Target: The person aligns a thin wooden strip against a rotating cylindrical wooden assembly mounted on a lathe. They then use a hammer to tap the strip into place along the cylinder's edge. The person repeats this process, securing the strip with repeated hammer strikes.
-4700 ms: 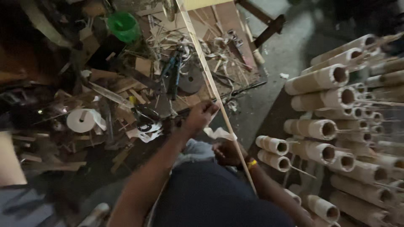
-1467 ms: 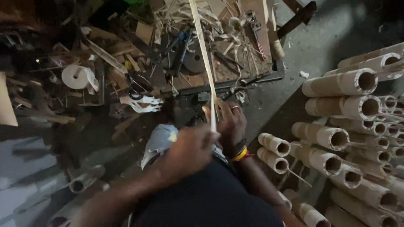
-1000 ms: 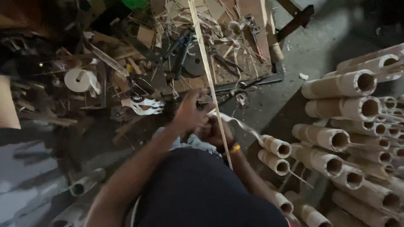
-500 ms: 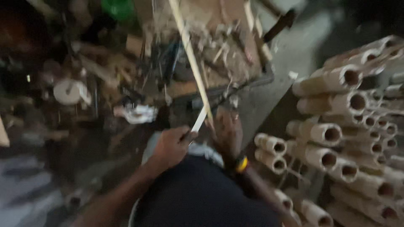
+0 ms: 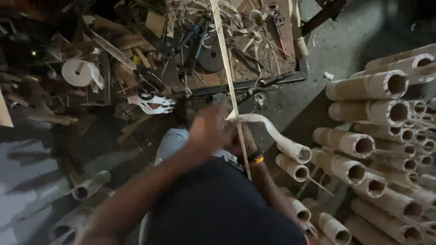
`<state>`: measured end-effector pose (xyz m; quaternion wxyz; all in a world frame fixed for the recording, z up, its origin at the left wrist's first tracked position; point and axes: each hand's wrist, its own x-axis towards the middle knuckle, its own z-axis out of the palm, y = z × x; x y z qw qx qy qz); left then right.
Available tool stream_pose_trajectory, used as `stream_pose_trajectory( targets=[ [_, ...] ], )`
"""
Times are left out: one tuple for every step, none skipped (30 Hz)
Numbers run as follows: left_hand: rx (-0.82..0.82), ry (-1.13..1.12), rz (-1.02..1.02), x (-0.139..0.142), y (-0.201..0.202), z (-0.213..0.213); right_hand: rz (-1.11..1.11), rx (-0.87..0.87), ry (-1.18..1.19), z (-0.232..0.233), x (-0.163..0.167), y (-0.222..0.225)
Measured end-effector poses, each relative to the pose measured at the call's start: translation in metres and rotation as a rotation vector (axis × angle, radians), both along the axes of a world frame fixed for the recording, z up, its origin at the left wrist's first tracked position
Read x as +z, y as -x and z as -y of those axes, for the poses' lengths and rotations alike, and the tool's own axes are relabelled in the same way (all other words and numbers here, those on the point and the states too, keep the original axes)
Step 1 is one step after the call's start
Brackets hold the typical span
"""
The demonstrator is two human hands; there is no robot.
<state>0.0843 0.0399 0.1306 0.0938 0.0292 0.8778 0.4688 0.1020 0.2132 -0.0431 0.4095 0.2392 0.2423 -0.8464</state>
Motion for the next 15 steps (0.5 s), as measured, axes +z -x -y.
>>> stream_pose_trajectory(
  targets=[
    [0.038, 0.092, -0.246, -0.024, 0.012, 0.006, -0.002, 0.043, 0.112, 0.000, -0.005, -0.008],
    [-0.004, -0.188, -0.001, -0.048, 0.019, 0.009, -0.011, 0.092, 0.200, 0.001, -0.007, -0.014],
    [-0.046, -0.463, 0.244, -0.072, 0.022, 0.011, -0.024, 0.134, 0.251, 0.002, -0.008, -0.019],
    [-0.044, -0.461, 0.280, -0.094, 0.024, 0.010, -0.045, 0.176, 0.282, 0.002, -0.010, -0.023],
    [-0.043, -0.461, 0.320, -0.112, 0.023, 0.007, -0.062, 0.223, 0.278, 0.001, -0.010, -0.026],
    [-0.039, -0.460, 0.359, -0.125, 0.022, 0.005, -0.083, 0.260, 0.247, 0.000, -0.008, -0.027],
    [-0.009, -0.416, 0.408, -0.133, 0.021, 0.004, -0.106, 0.296, 0.208, -0.001, -0.004, -0.026],
    [0.018, -0.366, 0.452, -0.135, 0.017, 0.003, -0.140, 0.330, 0.097, -0.003, 0.003, -0.024],
    [0.043, -0.314, 0.493, -0.131, 0.012, 0.004, -0.186, 0.350, -0.044, -0.006, 0.011, -0.022],
    [0.000, -0.278, 0.390, -0.122, 0.008, 0.008, -0.250, 0.353, -0.190, -0.010, 0.022, -0.020],
    [-0.039, -0.249, 0.295, -0.108, 0.001, 0.014, -0.348, 0.288, -0.366, -0.014, 0.035, -0.018],
    [-0.070, -0.224, 0.201, -0.092, -0.006, 0.019, -0.454, 0.209, -0.568, -0.016, 0.049, -0.017],
    [-0.073, -0.222, 0.309, -0.074, -0.014, 0.025, -0.570, 0.114, -0.788, -0.017, 0.062, -0.016],
    [-0.081, -0.214, 0.425, -0.054, -0.025, 0.033, -0.826, 0.058, -0.933, -0.017, 0.076, -0.016],
    [-0.071, -0.223, 0.375, -0.035, -0.038, 0.036, -1.088, 0.007, -1.101, -0.016, 0.089, -0.016]
  ],
)
